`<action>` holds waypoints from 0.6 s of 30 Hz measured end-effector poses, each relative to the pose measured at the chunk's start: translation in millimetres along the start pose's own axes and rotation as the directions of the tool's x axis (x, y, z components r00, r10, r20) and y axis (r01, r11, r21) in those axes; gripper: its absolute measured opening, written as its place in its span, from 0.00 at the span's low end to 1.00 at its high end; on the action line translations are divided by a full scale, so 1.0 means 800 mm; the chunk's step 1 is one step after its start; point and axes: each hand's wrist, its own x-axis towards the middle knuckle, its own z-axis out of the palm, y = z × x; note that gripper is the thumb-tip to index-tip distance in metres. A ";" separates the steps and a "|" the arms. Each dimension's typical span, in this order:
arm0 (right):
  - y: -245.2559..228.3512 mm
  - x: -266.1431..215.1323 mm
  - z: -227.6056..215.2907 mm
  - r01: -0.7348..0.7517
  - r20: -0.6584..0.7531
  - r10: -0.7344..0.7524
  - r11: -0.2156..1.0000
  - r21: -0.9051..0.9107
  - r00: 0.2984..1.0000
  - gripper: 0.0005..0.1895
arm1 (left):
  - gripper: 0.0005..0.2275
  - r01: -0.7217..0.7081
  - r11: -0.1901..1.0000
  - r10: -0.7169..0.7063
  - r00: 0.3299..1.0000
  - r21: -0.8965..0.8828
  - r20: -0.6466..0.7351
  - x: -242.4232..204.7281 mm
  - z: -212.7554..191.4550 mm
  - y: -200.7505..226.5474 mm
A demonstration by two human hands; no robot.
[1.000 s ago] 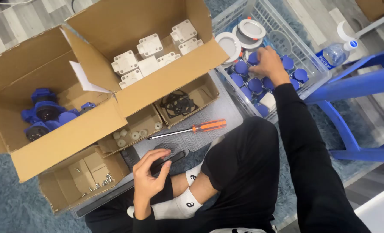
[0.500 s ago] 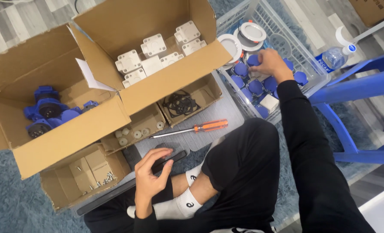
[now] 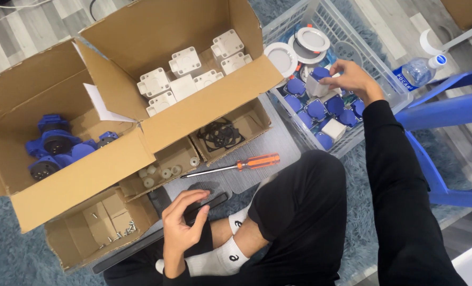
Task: Assemble or inspect electrical components using a screwdriver while sitting on the floor.
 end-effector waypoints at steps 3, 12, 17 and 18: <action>-0.008 -0.003 -0.003 -0.043 0.040 0.047 0.995 -0.090 0.998 0.19 | 0.07 -0.006 1.000 0.005 1.000 0.022 0.003 0.002 0.001 0.002; 0.012 0.073 0.039 0.037 0.060 -0.008 0.864 -0.502 0.998 0.14 | 0.07 -0.002 0.999 0.002 1.000 0.033 0.003 0.001 0.003 0.000; 0.046 0.087 0.050 0.111 0.019 -0.119 0.846 -0.521 0.993 0.18 | 0.07 0.000 1.000 0.000 1.000 0.029 -0.006 0.001 0.003 0.000; 0.039 0.075 0.052 0.110 0.000 -0.126 0.868 -0.484 0.992 0.17 | 0.07 -0.004 1.000 0.005 1.000 0.025 -0.009 0.001 0.002 0.001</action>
